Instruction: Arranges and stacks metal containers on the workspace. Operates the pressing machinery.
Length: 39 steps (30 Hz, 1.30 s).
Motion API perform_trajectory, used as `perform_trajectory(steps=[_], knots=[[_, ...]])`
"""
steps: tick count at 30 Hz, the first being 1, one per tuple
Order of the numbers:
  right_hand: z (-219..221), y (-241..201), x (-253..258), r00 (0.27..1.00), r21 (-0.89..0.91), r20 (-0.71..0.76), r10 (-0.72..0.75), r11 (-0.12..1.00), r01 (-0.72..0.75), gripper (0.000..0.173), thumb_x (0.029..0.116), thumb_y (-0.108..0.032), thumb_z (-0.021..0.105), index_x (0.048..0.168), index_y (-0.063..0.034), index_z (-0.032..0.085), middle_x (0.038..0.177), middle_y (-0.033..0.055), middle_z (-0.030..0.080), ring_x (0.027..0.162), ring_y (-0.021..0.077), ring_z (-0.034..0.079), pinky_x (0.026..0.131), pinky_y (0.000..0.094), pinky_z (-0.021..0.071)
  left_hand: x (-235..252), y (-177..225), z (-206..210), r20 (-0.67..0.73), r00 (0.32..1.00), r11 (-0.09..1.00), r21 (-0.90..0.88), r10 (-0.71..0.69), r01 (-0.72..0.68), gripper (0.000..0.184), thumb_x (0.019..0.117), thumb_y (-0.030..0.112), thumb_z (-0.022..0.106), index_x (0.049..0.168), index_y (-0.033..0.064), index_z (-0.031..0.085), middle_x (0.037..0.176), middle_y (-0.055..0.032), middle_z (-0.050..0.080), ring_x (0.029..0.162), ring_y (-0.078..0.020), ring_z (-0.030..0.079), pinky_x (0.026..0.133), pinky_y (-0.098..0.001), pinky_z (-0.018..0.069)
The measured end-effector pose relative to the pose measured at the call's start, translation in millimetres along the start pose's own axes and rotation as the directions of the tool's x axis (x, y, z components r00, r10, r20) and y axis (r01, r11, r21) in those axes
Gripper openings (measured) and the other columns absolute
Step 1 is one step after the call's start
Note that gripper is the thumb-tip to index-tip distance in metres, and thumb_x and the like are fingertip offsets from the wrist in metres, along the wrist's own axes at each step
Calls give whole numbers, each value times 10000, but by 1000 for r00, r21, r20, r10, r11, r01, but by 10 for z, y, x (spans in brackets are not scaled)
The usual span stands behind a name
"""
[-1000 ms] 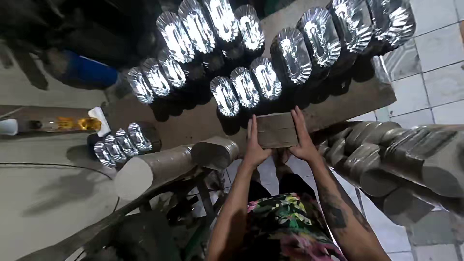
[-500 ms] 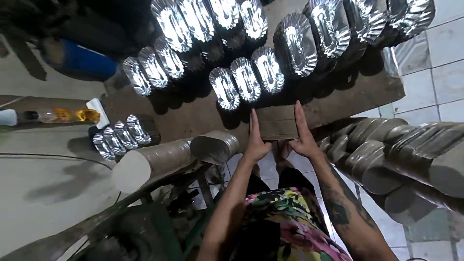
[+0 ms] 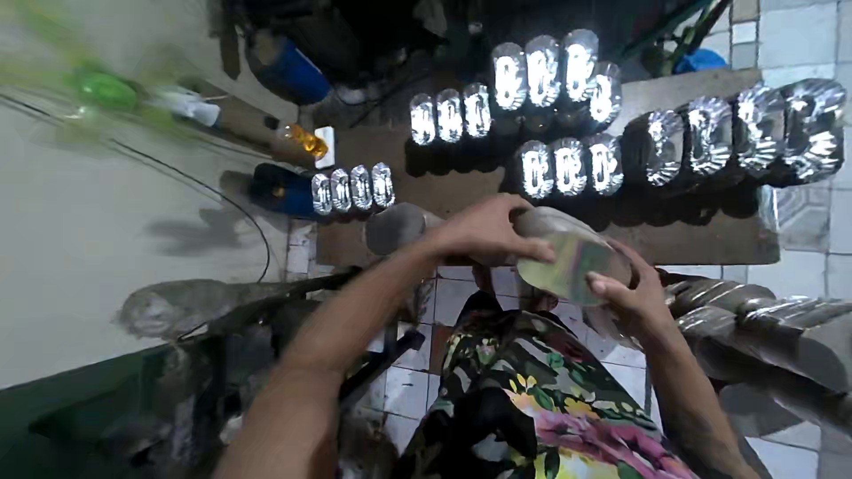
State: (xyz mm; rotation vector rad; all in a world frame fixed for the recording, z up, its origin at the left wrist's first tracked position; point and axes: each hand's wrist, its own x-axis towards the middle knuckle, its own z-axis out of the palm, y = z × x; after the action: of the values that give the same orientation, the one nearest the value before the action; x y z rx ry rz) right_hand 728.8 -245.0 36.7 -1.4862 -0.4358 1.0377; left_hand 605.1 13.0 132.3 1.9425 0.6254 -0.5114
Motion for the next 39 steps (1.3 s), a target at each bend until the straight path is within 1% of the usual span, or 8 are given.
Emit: perform_trajectory(steps=[4,7,11,23,27,35,37,39], knots=[[750,-190,165,970,129,28,240,962,-242,557,817,-327,806,1257,-47,609,1021,96,730,883,192,721,768,368,625,86,-330,-762,326,943,997,43,-71,60,426,940,379,751,1086,-17,688,815,-78,634,703,-142,571,705,-360,529],[1095,24,336,938,186,66,340,919,-346,408,943,-237,676,1255,14,598,1070,179,714,933,276,722,821,444,628,267,-662,-989,475,863,984,136,-169,118,327,963,343,721,940,18,707,734,-33,617,648,-119,552,665,-323,502],[1377,258,417,897,255,43,440,863,-435,420,967,-194,637,1298,52,558,1126,221,702,991,313,722,877,472,623,502,-1012,-1057,504,831,954,284,-233,95,387,900,413,782,970,34,756,857,-64,711,806,-173,608,836,-425,471],[1620,569,486,885,153,-136,445,892,-425,336,1001,-161,612,1272,37,594,1110,193,710,977,282,715,859,453,614,796,-1515,-927,526,825,965,247,-206,84,459,817,431,856,987,25,727,812,-66,681,726,-164,590,751,-399,497],[1732,413,494,836,235,-137,531,837,-494,328,1049,-146,545,1310,53,546,1137,226,693,978,328,721,845,496,627,771,-1462,-951,486,848,940,338,-212,41,621,788,503,861,1092,-20,719,989,-173,695,909,-275,626,857,-510,490],[1935,321,565,794,360,-170,584,787,-502,312,1058,-161,504,1287,46,556,1157,209,686,1029,326,705,894,525,604,694,-1388,-940,478,844,947,305,-245,102,425,817,432,840,981,50,749,859,-92,686,768,-190,600,742,-419,485],[1897,280,514,827,342,-120,550,804,-486,365,1057,-222,497,1340,6,538,1217,210,669,1068,337,691,908,539,594,620,-1373,-988,431,872,951,286,-234,115,595,776,551,849,1066,41,752,987,-122,726,894,-223,645,834,-460,498],[1801,191,434,891,154,-190,413,909,-388,459,1035,-311,518,1431,-80,495,1268,175,655,1064,307,685,865,516,600,485,-1423,-1160,350,925,981,172,-145,89,867,775,681,793,1308,10,665,1267,-208,667,1198,-335,612,1034,-578,453]])
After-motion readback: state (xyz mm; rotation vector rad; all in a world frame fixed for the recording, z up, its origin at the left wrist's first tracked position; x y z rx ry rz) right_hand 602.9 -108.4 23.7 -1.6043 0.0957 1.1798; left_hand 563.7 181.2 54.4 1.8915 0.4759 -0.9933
